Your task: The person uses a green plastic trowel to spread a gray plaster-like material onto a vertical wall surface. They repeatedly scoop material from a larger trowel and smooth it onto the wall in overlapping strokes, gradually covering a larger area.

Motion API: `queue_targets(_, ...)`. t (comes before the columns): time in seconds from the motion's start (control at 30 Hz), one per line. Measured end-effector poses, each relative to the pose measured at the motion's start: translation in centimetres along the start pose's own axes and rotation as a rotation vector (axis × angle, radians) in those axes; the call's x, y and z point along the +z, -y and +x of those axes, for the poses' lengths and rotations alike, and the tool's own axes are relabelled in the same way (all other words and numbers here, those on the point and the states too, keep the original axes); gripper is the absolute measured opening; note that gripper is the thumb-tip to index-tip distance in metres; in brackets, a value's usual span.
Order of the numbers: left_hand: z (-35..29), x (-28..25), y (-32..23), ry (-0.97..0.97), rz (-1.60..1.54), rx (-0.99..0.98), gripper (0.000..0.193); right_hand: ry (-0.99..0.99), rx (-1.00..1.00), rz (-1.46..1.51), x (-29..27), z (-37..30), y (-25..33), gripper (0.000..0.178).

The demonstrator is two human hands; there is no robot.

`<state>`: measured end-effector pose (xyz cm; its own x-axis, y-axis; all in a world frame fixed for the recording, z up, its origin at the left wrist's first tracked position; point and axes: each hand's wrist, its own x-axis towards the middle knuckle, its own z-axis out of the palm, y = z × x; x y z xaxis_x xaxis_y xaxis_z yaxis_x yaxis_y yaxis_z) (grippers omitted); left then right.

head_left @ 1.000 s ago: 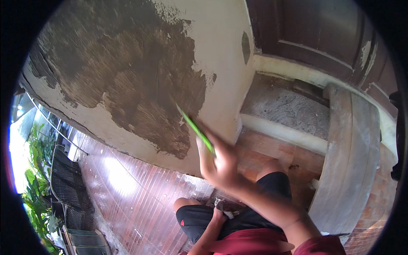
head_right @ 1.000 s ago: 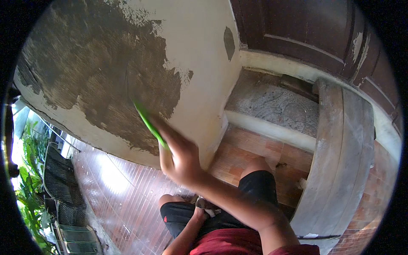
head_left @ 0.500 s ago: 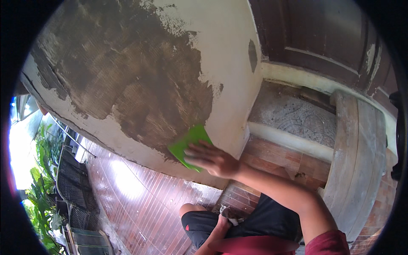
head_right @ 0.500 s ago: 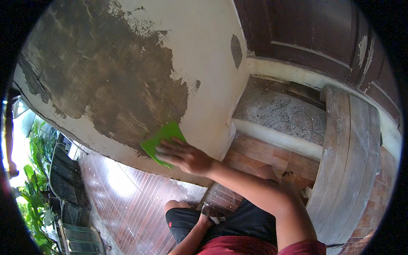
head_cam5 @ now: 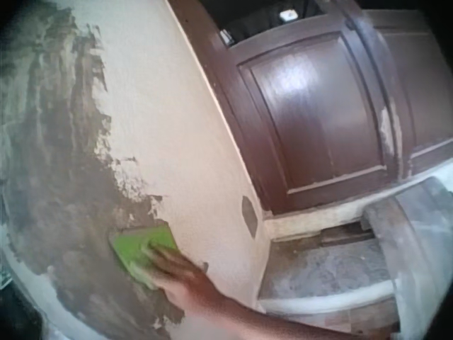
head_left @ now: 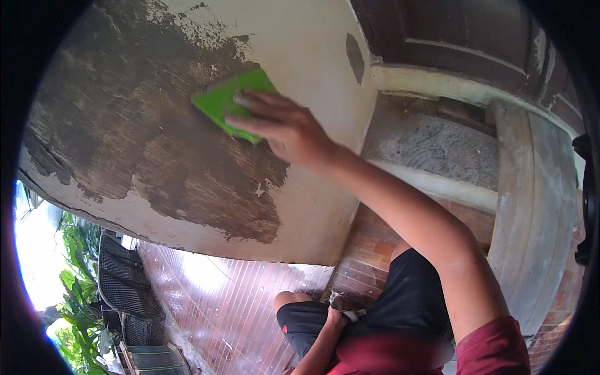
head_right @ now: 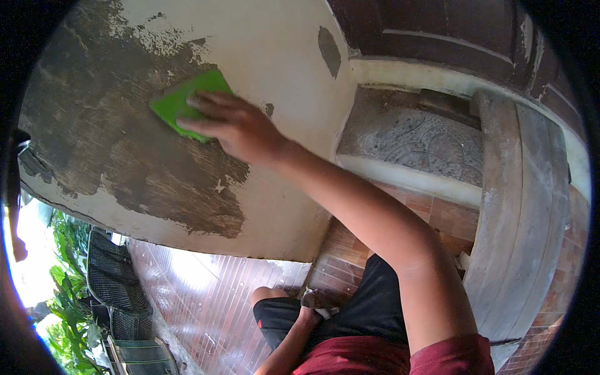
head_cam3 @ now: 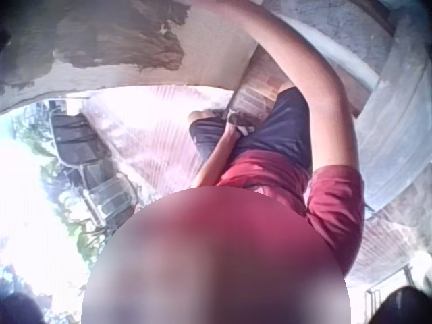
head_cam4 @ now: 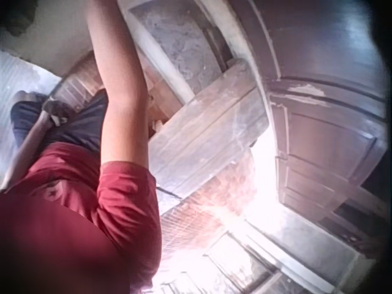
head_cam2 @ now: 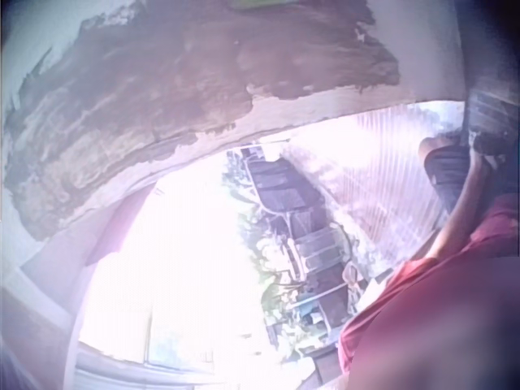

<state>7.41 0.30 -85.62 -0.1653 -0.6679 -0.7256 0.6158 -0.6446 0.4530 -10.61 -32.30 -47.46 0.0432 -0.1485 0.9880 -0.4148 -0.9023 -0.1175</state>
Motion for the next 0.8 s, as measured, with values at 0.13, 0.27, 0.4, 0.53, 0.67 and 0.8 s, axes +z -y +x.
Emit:
queue_targets(0.13,0.3,-0.6,0.0,0.102,-0.069,-0.047,0.030,0.227,-0.022,0.106,0.8,-8.4,4.1,0.047)
queue_targets(0.27,0.7,-0.5,0.1,0.005,-0.085,-0.096,0.027,0.458,0.100,0.205,-0.7,-17.7,7.9,0.043)
queue_targets(0.4,0.6,0.3,0.0,-0.078,0.002,-0.096,0.034,0.488,0.234,0.260,-3.6,-20.6,9.2,0.049)
queue_targets(0.53,1.2,-1.0,0.9,0.026,-0.087,-0.083,0.034,0.135,0.453,0.182,-3.9,-16.7,9.2,0.063)
queue_targets(0.67,2.7,-3.9,1.6,0.371,-0.205,-0.081,0.044,0.012,0.675,0.223,0.3,-11.1,10.4,0.072)
queue_targets(0.8,2.3,-3.0,1.3,0.069,0.010,0.048,0.045,0.061,0.550,0.116,4.5,-9.0,15.3,0.070)
